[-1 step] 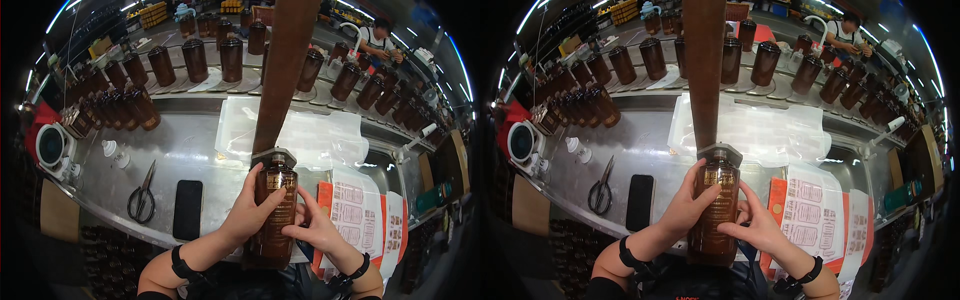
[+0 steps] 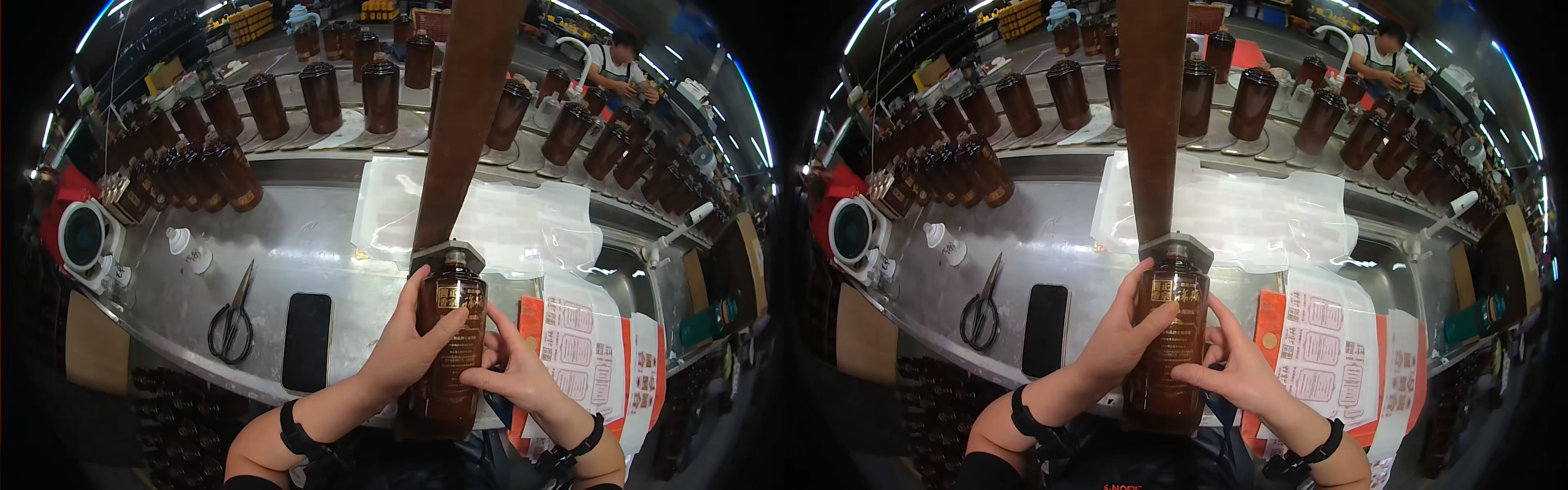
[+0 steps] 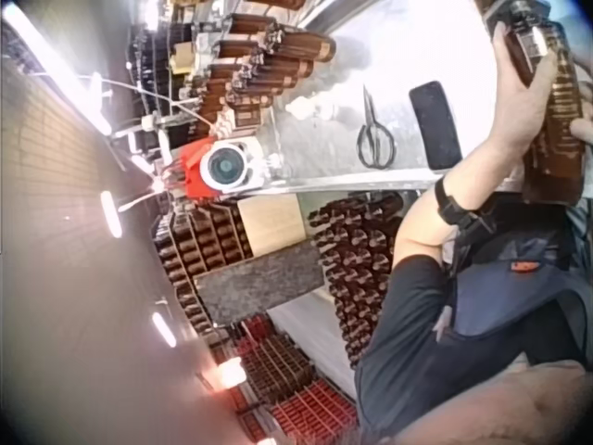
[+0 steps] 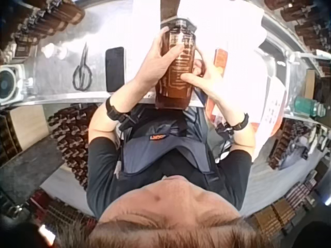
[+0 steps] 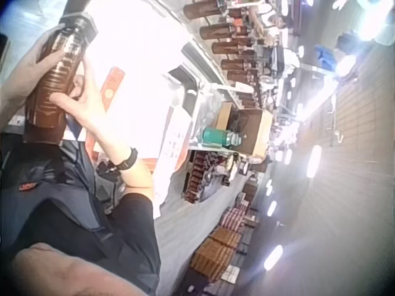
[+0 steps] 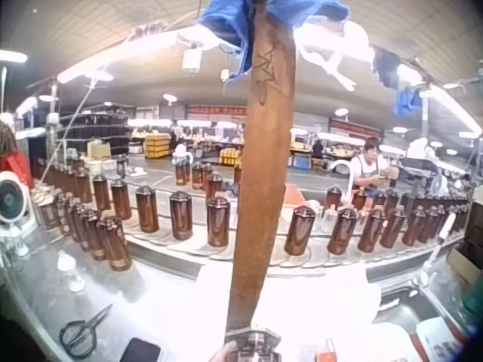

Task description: Applying adhesive labels to brown ceramic bottles and cleaning them with a cloth.

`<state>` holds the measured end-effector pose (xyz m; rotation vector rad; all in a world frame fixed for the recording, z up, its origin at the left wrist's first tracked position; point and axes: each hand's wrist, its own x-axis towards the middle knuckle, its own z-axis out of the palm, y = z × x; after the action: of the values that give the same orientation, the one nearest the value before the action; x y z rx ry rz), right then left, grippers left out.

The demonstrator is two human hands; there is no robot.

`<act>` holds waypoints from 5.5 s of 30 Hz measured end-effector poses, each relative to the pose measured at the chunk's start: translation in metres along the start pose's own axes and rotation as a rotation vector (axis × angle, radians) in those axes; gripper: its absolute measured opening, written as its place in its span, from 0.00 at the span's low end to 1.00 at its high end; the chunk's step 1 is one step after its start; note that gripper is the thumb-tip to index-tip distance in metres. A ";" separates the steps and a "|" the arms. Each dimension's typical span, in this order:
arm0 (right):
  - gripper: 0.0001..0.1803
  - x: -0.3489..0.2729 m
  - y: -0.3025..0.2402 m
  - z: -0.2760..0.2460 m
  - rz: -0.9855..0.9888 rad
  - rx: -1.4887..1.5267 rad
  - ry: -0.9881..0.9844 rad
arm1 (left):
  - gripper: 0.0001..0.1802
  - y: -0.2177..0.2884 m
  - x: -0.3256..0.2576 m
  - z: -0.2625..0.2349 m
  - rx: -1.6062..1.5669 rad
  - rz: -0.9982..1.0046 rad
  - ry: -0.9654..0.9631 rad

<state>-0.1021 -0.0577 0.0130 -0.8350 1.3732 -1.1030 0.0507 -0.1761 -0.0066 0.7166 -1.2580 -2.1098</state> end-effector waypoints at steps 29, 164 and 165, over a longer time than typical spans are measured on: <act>0.47 0.012 -0.017 0.008 0.087 0.035 0.030 | 0.42 0.013 -0.002 -0.023 -0.132 -0.085 0.013; 0.20 0.034 -0.052 0.005 -1.039 -1.135 0.123 | 0.76 -0.021 -0.044 -0.073 0.577 0.390 -0.346; 0.19 0.023 -0.035 0.011 -1.063 -1.086 0.070 | 0.78 -0.019 -0.043 -0.076 0.708 0.493 -0.360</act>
<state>-0.0976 -0.0917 0.0398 -2.5295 1.5816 -1.0568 0.1300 -0.1831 -0.0485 0.2390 -2.1646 -1.4075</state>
